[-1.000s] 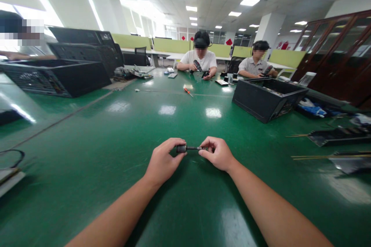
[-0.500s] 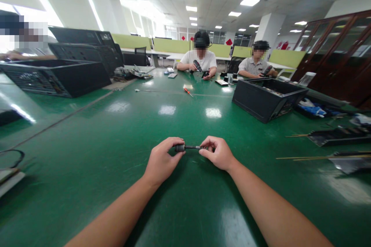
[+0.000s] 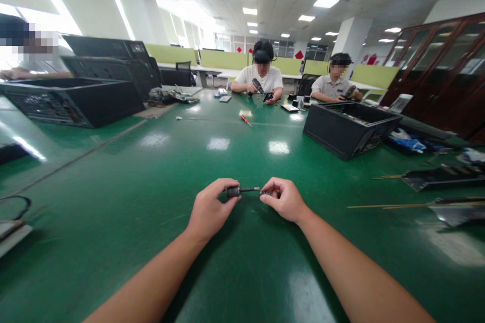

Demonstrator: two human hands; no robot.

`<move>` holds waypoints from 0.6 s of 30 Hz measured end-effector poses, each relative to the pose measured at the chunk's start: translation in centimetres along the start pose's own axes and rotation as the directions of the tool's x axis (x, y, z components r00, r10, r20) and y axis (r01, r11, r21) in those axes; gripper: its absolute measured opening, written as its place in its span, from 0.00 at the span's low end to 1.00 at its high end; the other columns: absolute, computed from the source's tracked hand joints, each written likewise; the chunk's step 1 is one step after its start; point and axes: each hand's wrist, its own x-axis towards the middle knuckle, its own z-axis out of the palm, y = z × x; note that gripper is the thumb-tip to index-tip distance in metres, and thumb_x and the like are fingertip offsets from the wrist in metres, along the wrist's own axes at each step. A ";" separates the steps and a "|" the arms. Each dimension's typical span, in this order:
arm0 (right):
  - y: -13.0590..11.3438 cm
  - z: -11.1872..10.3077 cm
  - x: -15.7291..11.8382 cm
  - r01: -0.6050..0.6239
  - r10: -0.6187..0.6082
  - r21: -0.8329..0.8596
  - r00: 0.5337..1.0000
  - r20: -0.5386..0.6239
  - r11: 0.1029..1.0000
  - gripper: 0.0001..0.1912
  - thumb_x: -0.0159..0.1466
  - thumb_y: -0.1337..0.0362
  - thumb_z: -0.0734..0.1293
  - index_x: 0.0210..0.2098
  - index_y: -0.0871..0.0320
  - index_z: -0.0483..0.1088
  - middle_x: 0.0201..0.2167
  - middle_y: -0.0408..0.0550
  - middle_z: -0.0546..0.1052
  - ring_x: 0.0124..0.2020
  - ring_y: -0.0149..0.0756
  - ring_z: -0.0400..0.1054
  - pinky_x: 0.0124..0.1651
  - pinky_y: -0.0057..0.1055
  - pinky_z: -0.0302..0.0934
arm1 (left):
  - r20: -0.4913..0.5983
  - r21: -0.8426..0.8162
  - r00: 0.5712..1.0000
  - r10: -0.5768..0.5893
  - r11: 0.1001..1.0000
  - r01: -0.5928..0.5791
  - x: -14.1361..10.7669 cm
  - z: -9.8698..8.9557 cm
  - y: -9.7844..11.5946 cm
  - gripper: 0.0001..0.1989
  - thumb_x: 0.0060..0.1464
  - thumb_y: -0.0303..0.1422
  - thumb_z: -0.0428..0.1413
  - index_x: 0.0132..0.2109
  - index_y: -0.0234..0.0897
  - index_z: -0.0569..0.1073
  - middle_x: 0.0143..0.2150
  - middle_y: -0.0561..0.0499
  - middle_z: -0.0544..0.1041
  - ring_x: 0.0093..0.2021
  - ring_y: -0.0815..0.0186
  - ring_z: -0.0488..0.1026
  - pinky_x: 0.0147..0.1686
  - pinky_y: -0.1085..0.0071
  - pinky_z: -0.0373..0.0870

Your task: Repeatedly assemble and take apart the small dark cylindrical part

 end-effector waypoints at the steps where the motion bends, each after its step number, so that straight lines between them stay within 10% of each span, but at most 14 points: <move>1: 0.0 0.0 0.0 -0.001 0.001 0.009 1.000 -0.001 1.000 0.06 0.53 0.65 0.71 0.30 0.59 0.72 0.16 0.36 0.64 0.17 0.26 0.52 0.22 0.26 0.48 | -0.012 0.014 1.000 0.001 1.000 -0.001 0.0 0.0 0.0 0.10 0.53 0.30 0.60 0.44 0.39 0.76 0.43 0.49 0.79 0.45 0.61 0.75 0.49 0.63 0.72; 11: 0.8 0.2 1.0 -0.103 0.118 0.207 0.991 -0.060 0.973 0.10 0.53 0.60 0.72 0.32 0.61 0.74 0.24 0.44 0.74 0.24 0.30 0.65 0.27 0.26 0.57 | -0.055 -0.237 0.903 -0.426 0.884 0.403 1.2 -1.7 -1.4 0.27 0.53 0.45 0.60 0.56 0.36 0.72 0.47 0.45 0.79 0.44 0.58 0.78 0.51 0.60 0.73; 18: 1.0 0.3 1.1 -0.094 0.104 0.176 0.993 -0.047 0.980 0.10 0.53 0.60 0.72 0.32 0.61 0.75 0.23 0.44 0.74 0.24 0.30 0.65 0.27 0.26 0.58 | -0.044 -0.053 0.857 -0.513 0.858 0.511 -1.6 -10.5 -3.8 0.26 0.53 0.52 0.57 0.52 0.40 0.70 0.42 0.52 0.82 0.45 0.60 0.78 0.53 0.59 0.72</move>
